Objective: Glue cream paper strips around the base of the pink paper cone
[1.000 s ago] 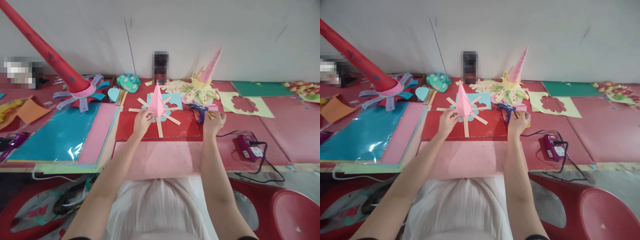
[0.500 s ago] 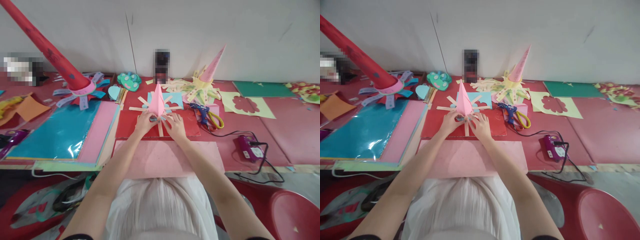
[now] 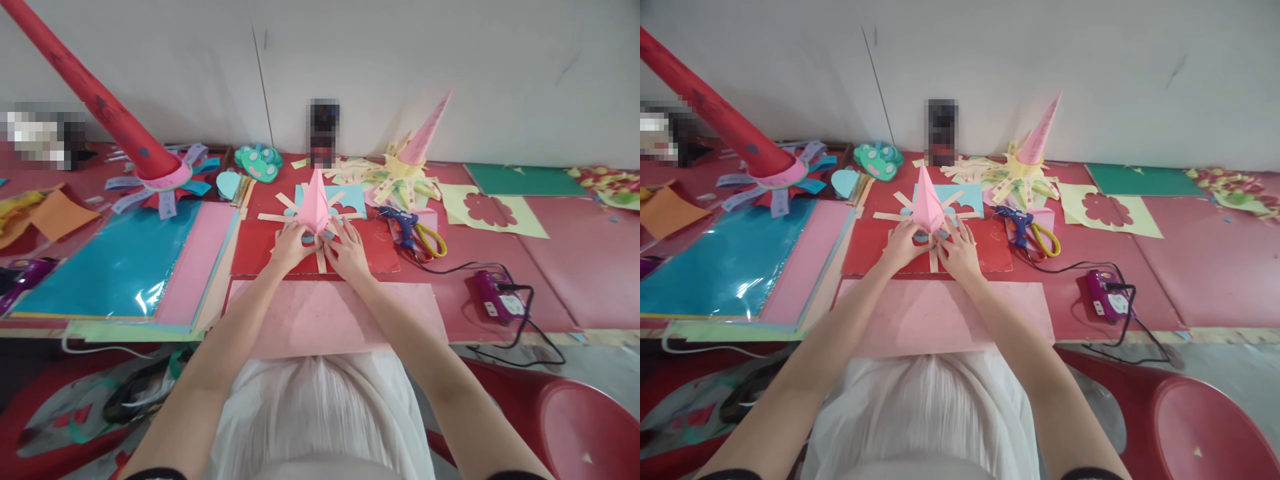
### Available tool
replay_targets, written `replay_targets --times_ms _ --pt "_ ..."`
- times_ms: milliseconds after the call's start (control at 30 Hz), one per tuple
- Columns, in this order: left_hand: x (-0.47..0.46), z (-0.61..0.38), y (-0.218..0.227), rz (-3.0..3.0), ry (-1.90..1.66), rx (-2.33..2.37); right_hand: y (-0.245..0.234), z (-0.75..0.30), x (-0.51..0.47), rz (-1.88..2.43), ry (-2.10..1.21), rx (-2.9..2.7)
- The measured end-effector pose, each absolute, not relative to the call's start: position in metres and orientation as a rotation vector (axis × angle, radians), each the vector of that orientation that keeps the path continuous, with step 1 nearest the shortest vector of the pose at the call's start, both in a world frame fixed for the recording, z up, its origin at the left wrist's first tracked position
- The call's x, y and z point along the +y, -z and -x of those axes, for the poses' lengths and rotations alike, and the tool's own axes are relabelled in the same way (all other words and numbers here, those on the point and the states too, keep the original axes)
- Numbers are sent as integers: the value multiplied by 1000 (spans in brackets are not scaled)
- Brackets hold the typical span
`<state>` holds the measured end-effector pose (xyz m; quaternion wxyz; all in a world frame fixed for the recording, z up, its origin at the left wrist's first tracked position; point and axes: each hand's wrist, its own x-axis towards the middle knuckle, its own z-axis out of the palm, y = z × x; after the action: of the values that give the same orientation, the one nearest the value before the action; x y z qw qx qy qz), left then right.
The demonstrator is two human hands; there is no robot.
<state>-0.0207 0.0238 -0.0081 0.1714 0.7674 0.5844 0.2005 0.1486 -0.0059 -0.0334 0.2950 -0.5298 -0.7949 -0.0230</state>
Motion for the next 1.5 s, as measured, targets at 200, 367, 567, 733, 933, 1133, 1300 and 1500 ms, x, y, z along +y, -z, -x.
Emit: replay_targets --times_ms 200,367,567,733,933,1133,1300,1500 --pt "22 19 4 -2174 -541 1670 31 -148 -7 1436 75 -2121" --pt "22 21 6 -2210 -543 1642 31 -147 -8 1431 72 -2130" --pt "24 22 11 -2218 -555 1649 31 -148 -8 1428 50 -2147" --pt "25 22 12 -2188 -555 1650 30 -147 -8 1441 30 -2146" --pt "25 21 9 -2165 -542 1666 27 -146 -10 1462 35 -2150" --pt "25 21 10 -2188 -525 1656 27 -146 -10 1466 32 -2155" --pt "24 24 8 -2241 -486 1605 30 -146 -10 1461 58 -2143" --pt "23 25 4 -2272 -442 1562 30 -146 -9 1470 63 -2127"
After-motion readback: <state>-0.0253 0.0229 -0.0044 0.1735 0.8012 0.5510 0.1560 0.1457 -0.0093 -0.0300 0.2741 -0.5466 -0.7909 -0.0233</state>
